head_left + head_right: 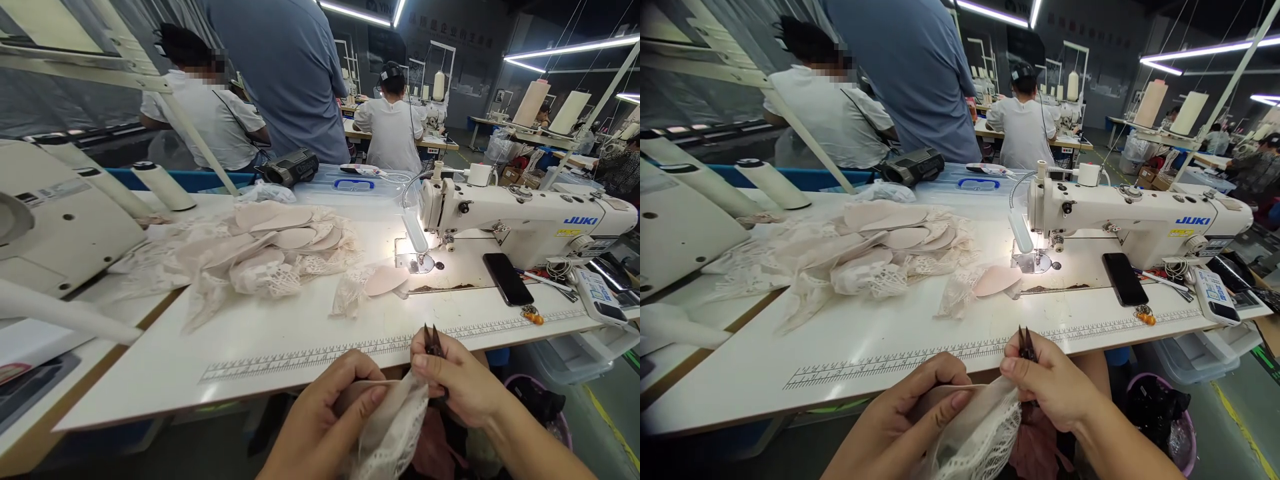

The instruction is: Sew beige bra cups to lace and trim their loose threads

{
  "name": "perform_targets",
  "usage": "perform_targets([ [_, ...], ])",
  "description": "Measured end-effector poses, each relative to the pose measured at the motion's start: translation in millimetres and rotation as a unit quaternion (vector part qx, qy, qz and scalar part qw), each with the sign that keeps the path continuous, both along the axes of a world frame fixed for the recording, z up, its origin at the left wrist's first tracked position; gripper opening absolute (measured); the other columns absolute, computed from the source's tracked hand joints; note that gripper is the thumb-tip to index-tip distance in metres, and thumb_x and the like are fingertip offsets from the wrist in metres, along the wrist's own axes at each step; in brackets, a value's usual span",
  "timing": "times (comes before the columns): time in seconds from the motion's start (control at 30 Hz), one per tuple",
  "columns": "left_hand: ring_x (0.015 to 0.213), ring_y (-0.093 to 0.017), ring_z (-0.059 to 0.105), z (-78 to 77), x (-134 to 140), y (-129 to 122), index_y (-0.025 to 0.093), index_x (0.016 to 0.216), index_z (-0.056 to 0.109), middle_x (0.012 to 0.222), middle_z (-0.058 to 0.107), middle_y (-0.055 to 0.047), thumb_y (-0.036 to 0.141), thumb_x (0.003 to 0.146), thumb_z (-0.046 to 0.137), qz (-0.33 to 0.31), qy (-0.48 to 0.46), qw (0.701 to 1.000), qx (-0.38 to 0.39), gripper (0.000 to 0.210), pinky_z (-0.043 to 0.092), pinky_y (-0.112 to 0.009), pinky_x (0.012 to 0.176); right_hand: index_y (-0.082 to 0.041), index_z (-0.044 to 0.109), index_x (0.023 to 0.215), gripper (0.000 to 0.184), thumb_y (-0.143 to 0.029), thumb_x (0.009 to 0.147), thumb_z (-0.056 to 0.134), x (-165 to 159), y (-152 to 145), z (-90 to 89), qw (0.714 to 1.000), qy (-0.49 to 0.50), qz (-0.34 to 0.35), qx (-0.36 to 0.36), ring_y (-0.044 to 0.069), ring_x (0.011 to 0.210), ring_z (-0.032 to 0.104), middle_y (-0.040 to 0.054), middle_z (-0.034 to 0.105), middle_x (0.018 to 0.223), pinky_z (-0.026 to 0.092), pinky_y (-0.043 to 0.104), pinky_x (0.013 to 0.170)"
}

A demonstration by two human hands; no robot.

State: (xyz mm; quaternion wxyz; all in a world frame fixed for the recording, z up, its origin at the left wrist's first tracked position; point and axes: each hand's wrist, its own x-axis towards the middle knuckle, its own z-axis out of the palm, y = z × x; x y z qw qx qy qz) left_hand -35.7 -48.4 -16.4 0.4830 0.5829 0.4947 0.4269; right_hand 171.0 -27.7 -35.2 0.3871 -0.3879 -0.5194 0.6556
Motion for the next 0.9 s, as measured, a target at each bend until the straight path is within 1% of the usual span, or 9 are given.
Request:
perform_targets([
  [0.07,0.068,-0.016,0.054,-2.9,1,0,0.025,0.075,0.071,0.073,0.064,0.002,0.042,0.091,0.076,-0.009,-0.034,0.999,-0.028,0.024,0.038,-0.021,0.055,-0.026,0.044,0.090,0.042,-0.063,0.098,0.060,1,-5,1.6,0.997,-0.043,-0.022,0.059,0.013,0.061,0.034,-0.0074,0.039,0.072,0.033,0.024,0.054],
  [0.13,0.065,-0.015,0.051,-7.2,2,1,0.024,0.077,0.071,0.074,0.060,0.003,0.044,0.092,0.076,-0.023,-0.066,0.997,-0.043,0.025,0.041,-0.020,0.054,-0.025,0.047,0.090,0.031,-0.051,0.106,0.055,1,-12,9.5,0.979,-0.118,-0.045,0.163,0.015,0.071,0.045,-0.0033,0.047,0.081,0.043,0.026,0.063],
  [0.23,0.070,-0.018,0.060,-12.5,3,1,0.025,0.087,0.077,0.083,0.069,0.000,0.048,0.093,0.076,-0.050,-0.080,0.994,-0.057,0.024,0.050,-0.022,0.060,-0.025,0.048,0.094,0.019,-0.034,0.111,0.047,1,-20,17.8,0.954,-0.153,-0.046,0.255,0.016,0.081,0.056,0.0000,0.058,0.091,0.050,0.028,0.075],
  [0.33,0.081,-0.022,0.068,-13.7,4,-1,0.025,0.090,0.079,0.089,0.079,-0.004,0.050,0.095,0.073,-0.046,-0.090,0.992,-0.072,0.027,0.054,-0.025,0.069,-0.026,0.048,0.094,0.015,-0.026,0.109,0.044,9,-14,10.8,0.924,-0.219,-0.045,0.309,0.016,0.071,0.057,-0.0019,0.061,0.080,0.048,0.027,0.067],
  [0.4,0.079,-0.021,0.065,-13.3,4,-3,0.023,0.085,0.078,0.084,0.077,-0.003,0.053,0.094,0.074,-0.007,-0.102,0.992,-0.073,0.031,0.052,-0.024,0.069,-0.026,0.047,0.087,0.018,-0.023,0.105,0.045,20,-4,2.7,0.872,-0.310,-0.125,0.357,0.018,0.064,0.053,-0.0024,0.056,0.072,0.043,0.028,0.060],
  [0.47,0.073,-0.019,0.059,-13.0,4,-4,0.022,0.084,0.077,0.080,0.072,-0.001,0.058,0.090,0.078,0.033,-0.111,0.990,-0.085,0.036,0.048,-0.022,0.063,-0.026,0.047,0.086,0.020,-0.020,0.106,0.044,29,4,-1.6,0.850,-0.344,-0.185,0.354,0.018,0.062,0.051,-0.0029,0.053,0.070,0.039,0.029,0.059],
  [0.53,0.068,-0.016,0.054,-12.6,4,-3,0.021,0.084,0.076,0.075,0.068,0.000,0.063,0.085,0.082,0.060,-0.120,0.984,-0.114,0.043,0.045,-0.020,0.058,-0.024,0.053,0.094,0.015,-0.021,0.108,0.048,30,3,-0.2,0.859,-0.327,-0.188,0.348,0.018,0.070,0.057,-0.0006,0.060,0.079,0.043,0.029,0.065],
  [0.63,0.068,-0.017,0.057,-11.2,7,-2,0.021,0.083,0.076,0.074,0.070,-0.001,0.065,0.079,0.086,0.070,-0.143,0.976,-0.145,0.045,0.046,-0.020,0.058,-0.024,0.060,0.104,0.004,-0.024,0.107,0.058,17,-11,6.2,0.887,-0.268,-0.124,0.355,0.018,0.085,0.061,0.0020,0.065,0.095,0.047,0.029,0.075],
  [0.9,0.072,-0.019,0.063,-11.1,12,-4,0.021,0.082,0.077,0.078,0.075,-0.002,0.059,0.075,0.093,0.068,-0.203,0.963,-0.164,0.041,0.052,-0.021,0.061,-0.024,0.058,0.099,0.008,-0.017,0.102,0.061,-12,-22,2.0,0.915,-0.219,-0.111,0.320,0.017,0.085,0.058,0.0001,0.062,0.094,0.045,0.028,0.076],
])
